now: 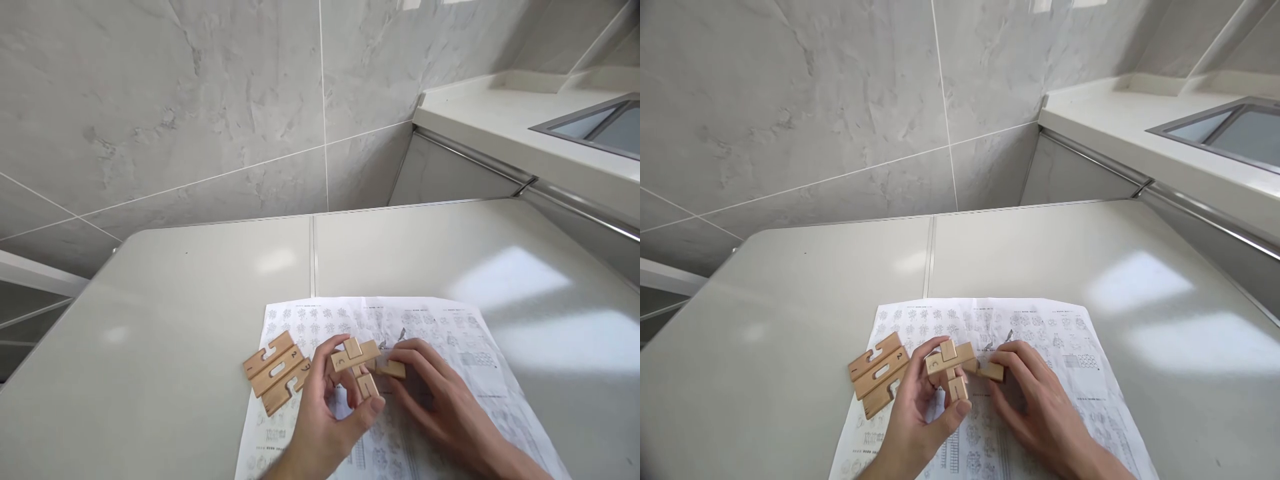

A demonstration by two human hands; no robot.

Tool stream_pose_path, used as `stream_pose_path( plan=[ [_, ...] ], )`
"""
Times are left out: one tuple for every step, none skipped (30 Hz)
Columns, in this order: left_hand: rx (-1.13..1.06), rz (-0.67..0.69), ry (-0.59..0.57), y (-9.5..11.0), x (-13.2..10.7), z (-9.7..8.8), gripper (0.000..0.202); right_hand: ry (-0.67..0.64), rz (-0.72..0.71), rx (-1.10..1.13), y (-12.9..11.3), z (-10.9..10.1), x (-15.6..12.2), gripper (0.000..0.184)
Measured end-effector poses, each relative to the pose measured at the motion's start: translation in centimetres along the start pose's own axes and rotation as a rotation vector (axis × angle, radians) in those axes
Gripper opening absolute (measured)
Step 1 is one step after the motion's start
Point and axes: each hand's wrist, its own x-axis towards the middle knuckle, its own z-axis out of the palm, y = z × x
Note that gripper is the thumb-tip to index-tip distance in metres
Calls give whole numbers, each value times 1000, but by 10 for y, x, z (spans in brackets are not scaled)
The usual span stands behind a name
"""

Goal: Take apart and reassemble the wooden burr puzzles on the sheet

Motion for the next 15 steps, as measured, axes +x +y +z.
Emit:
stream_pose_path(
  plan=[
    [4, -1, -1, 0, 0, 0, 81, -1, 9, 16, 0, -1, 0, 19],
    [11, -4, -2, 1, 0, 0, 80, -2, 13, 32, 0, -2, 1, 20],
    [18, -5, -3, 1, 0, 0, 80, -3, 16, 46, 1, -3, 0, 23],
    [22, -6, -5, 1, 0, 0, 80, -2, 18, 59, 1, -3, 0, 25],
    [25, -4, -9, 1, 1, 0, 80, -2, 20, 71, 2, -3, 0, 26],
    [25, -1, -15, 1, 1, 0, 80, -1, 21, 82, 3, -3, -1, 26],
    [24, 2, -23, 2, 2, 0, 80, 0, 22, 89, 3, -3, -1, 26],
    [22, 3, -33, 3, 3, 1, 79, 0, 22, 93, 4, -3, -2, 25],
    [21, 2, -45, 4, 3, 1, 78, 1, 19, 96, 4, -3, -2, 24],
    [21, -1, -57, 5, 3, 1, 77, 0, 16, 99, 3, -4, -3, 24],
    [23, -2, -67, 6, 3, 1, 77, -6, 12, 103, 3, -5, -3, 23],
    [26, -3, -73, 7, 3, 2, 76, -16, 8, 107, 3, -5, -3, 23],
    [31, -3, -78, 8, 3, 2, 76, -31, 1, 112, 3, -6, -4, 23],
    [36, -4, -80, 9, 2, 2, 75, -44, -6, 115, 3, -6, -4, 24],
    [39, -4, -80, 9, 2, 3, 75, -57, -12, 118, 3, -7, -5, 24]
  ],
)
